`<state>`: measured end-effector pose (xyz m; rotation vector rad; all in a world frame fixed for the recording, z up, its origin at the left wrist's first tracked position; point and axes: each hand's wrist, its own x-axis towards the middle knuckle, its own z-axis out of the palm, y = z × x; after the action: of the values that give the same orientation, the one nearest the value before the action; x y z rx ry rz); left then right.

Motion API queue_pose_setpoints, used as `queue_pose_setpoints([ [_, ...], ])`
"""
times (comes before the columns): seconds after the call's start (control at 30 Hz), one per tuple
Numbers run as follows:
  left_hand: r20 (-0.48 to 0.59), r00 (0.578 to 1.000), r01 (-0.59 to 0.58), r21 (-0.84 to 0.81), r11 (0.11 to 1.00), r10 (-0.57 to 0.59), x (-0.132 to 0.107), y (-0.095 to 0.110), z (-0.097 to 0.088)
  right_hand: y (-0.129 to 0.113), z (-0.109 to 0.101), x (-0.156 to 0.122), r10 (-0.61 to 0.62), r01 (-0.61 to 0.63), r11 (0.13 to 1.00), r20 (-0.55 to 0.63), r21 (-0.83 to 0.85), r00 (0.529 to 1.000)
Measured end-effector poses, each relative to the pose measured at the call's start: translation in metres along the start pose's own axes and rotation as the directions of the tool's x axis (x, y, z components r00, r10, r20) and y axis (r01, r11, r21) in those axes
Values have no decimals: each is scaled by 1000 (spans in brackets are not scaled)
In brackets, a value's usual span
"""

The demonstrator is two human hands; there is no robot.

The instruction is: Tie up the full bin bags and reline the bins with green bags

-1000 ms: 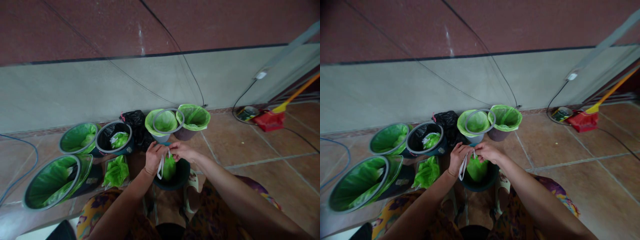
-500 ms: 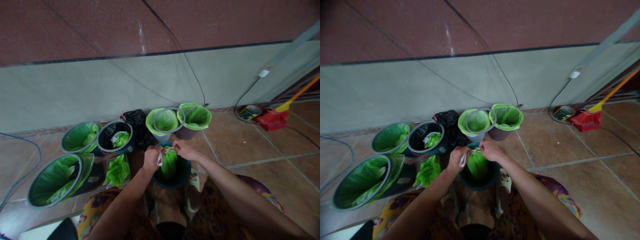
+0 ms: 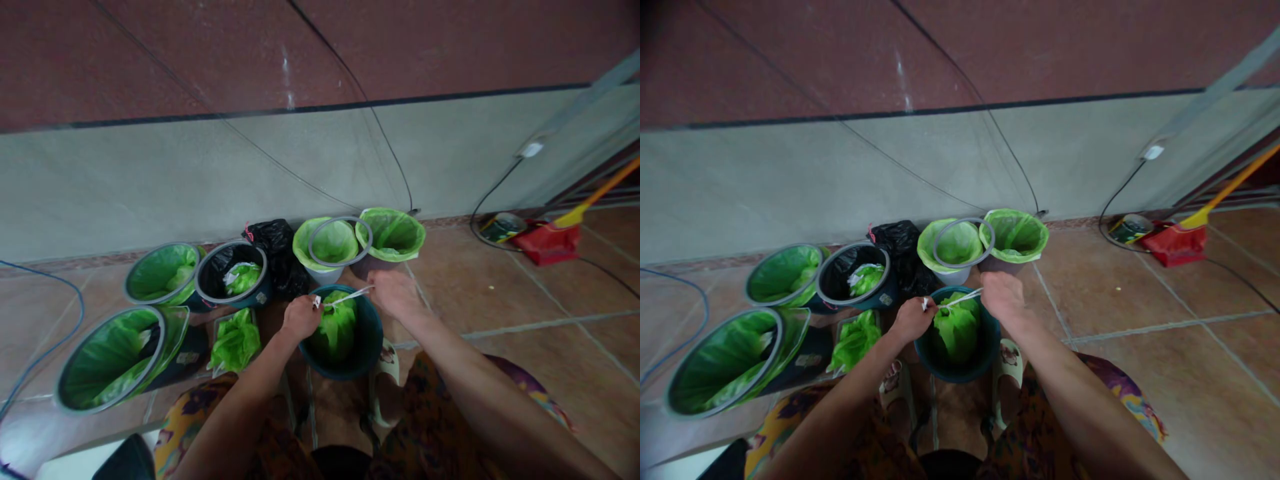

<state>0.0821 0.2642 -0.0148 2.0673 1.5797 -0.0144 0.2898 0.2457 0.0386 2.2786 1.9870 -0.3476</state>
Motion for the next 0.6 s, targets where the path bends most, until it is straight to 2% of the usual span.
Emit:
queue_pose_setpoints([
  [0.1,-7,1000,1,-2,1000,-1,0,0,2,3,-5,2,120,-120,993,-110,7,987],
  [0.2,-39,999,8,-54,999,-10,1,-2,4,10,-5,9,151,-134,984,-148,118,977],
  [0.27,-59,998,-2,-170,985,-8,3,-3,5,15,-3,14,122,-90,974,-146,208,982],
  [0.33,-71,997,-21,-365,931,-6,6,-3,9,17,0,18,105,-65,925,-88,373,991],
  [0.4,-78,997,-32,-615,788,-20,8,-1,12,15,4,19,78,-79,778,29,623,997],
  [0.47,-56,997,-16,-842,539,-58,9,3,16,10,6,17,9,-90,531,101,842,995],
  [0.53,2,996,24,-967,255,-86,10,8,18,3,6,15,-65,-56,305,79,951,995],
  [0.57,36,995,49,-988,147,-89,10,10,19,1,5,13,-103,-28,226,52,974,993],
  [0.6,65,994,72,-995,76,-85,10,11,19,-1,4,11,-144,-3,172,28,985,989],
])
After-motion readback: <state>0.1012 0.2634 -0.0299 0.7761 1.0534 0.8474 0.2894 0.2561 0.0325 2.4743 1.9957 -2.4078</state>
